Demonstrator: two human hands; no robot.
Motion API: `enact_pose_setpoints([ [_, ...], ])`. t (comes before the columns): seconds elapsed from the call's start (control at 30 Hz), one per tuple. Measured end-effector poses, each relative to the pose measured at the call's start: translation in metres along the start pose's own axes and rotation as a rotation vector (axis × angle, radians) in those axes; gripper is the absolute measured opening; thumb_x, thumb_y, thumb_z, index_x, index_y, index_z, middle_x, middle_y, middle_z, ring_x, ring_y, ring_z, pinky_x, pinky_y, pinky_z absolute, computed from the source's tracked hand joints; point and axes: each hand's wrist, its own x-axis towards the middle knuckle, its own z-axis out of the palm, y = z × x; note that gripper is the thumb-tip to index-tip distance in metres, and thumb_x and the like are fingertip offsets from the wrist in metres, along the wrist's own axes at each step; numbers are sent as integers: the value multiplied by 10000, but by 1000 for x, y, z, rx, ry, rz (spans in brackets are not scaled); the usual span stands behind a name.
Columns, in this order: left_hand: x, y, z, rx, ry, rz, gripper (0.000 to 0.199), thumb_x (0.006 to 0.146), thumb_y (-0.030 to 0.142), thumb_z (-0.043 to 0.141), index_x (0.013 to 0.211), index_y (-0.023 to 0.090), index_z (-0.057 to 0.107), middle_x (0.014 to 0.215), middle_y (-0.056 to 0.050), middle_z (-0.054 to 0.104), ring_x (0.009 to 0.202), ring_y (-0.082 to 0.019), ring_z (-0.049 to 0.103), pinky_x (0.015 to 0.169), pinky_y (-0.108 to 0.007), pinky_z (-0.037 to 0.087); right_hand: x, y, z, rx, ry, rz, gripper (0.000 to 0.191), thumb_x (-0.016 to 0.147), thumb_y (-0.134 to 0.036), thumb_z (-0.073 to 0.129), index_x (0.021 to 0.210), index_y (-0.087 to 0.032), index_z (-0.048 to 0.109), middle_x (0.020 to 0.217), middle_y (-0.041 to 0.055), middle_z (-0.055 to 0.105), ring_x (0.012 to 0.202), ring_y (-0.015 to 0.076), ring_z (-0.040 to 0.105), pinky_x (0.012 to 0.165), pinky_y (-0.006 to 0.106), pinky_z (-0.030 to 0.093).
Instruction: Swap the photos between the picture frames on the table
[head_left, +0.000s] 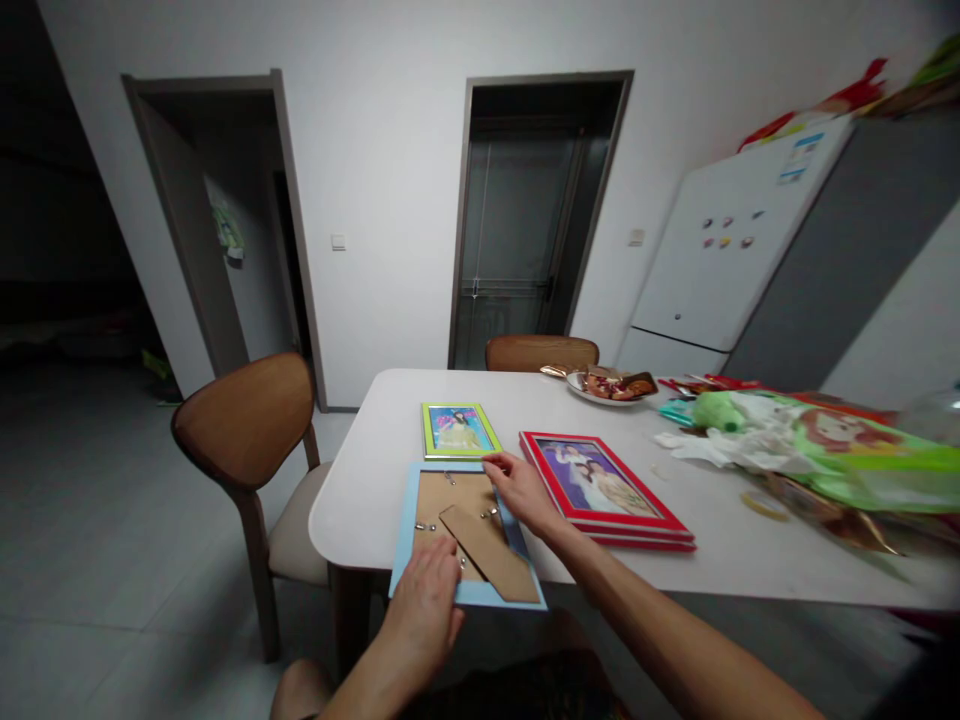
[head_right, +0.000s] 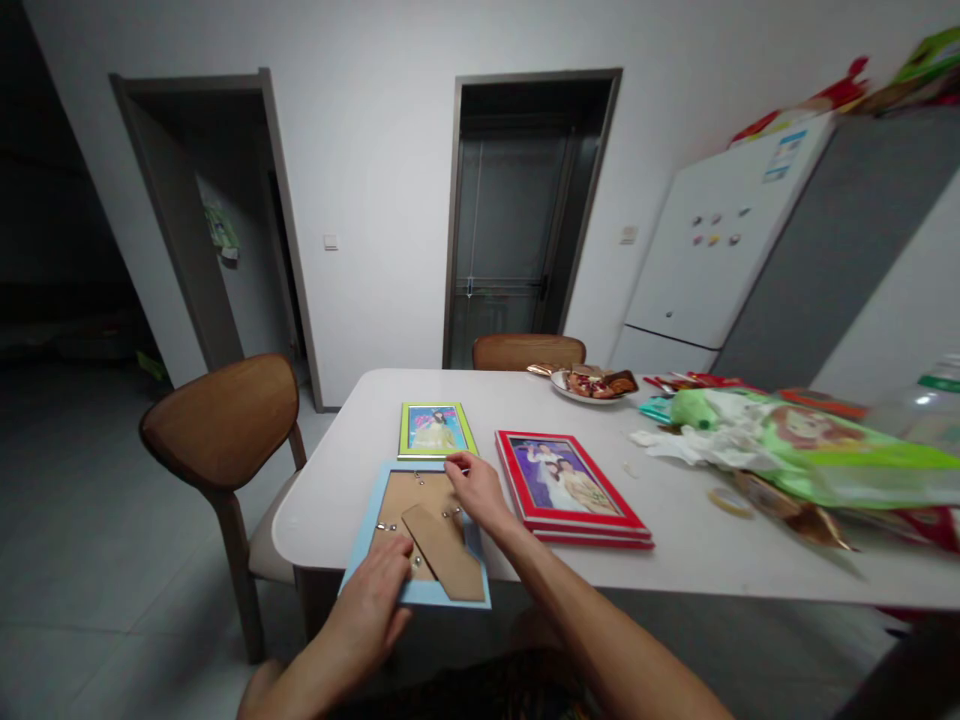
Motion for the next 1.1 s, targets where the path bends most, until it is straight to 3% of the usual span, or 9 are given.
enact_pose_setpoints([
  [0.1,2,6,-17,-245,195,-7,335,624,42,487,941,151,476,1243,-144,438,1166,-240,377,968,-422,298,-25,1,-18,139,73,76,364,764,-371,351,1001,-145,509,891,82,603,700,137,573,577,240,433],
  [0.2,14,26,-25,-608,390,-71,114,707,149,478,810,190,450,1164,-102,505,1095,-219,453,902,-379,365,-58,-3,-6,439,-25,267,378,753,-409,392,1022,-158,478,853,77,602,639,133,579,530,244,442],
  [0.3,33,47,-21,-934,500,-136,161,741,274,478,863,177,438,948,-73,595,916,-200,561,801,-344,438,-81,-11,17,827,-259,427,404,717,-466,451,996,-178,486,769,56,615,615,151,587,531,274,461],
  [0.37,46,55,-17,-1049,537,-135,241,712,287,517,904,165,435,878,-53,605,844,-188,584,772,-330,457,-81,-14,18,898,-176,335,383,703,-441,473,984,-183,498,764,49,626,657,161,595,572,276,476],
  [0.43,60,58,-16,-1100,566,-119,311,675,245,558,945,166,424,960,-58,597,903,-185,572,811,-315,444,-70,-13,0,759,19,226,356,707,-375,475,1007,-186,505,785,44,638,690,164,601,600,268,482],
  [0.53,81,55,-12,-1106,526,-158,402,686,167,543,1054,165,381,1094,-78,562,994,-175,539,868,-304,413,-42,-4,-52,223,210,184,344,742,-274,427,1055,-166,523,782,50,652,646,169,603,563,267,485],
  [0.7,114,64,27,-1047,322,-210,428,688,24,479,1093,141,405,1010,-88,625,935,-165,584,834,-306,441,-12,20,-123,-130,296,164,291,792,-217,417,1045,-145,542,849,76,637,731,166,594,629,271,485],
  [0.9,138,83,75,-874,165,-236,407,647,8,505,1002,207,521,1029,-29,627,988,-184,554,878,-301,406,-20,53,-147,-375,317,263,276,825,-313,453,1049,-159,500,1054,60,524,863,142,536,728,334,464],
  [1.1,138,65,74,-704,106,-286,410,666,56,528,1056,184,507,1072,-67,603,1002,-200,543,866,-297,404,-5,61,-165,-585,259,244,309,793,-198,411,1030,-68,559,828,127,637,777,188,591,709,303,444],
])
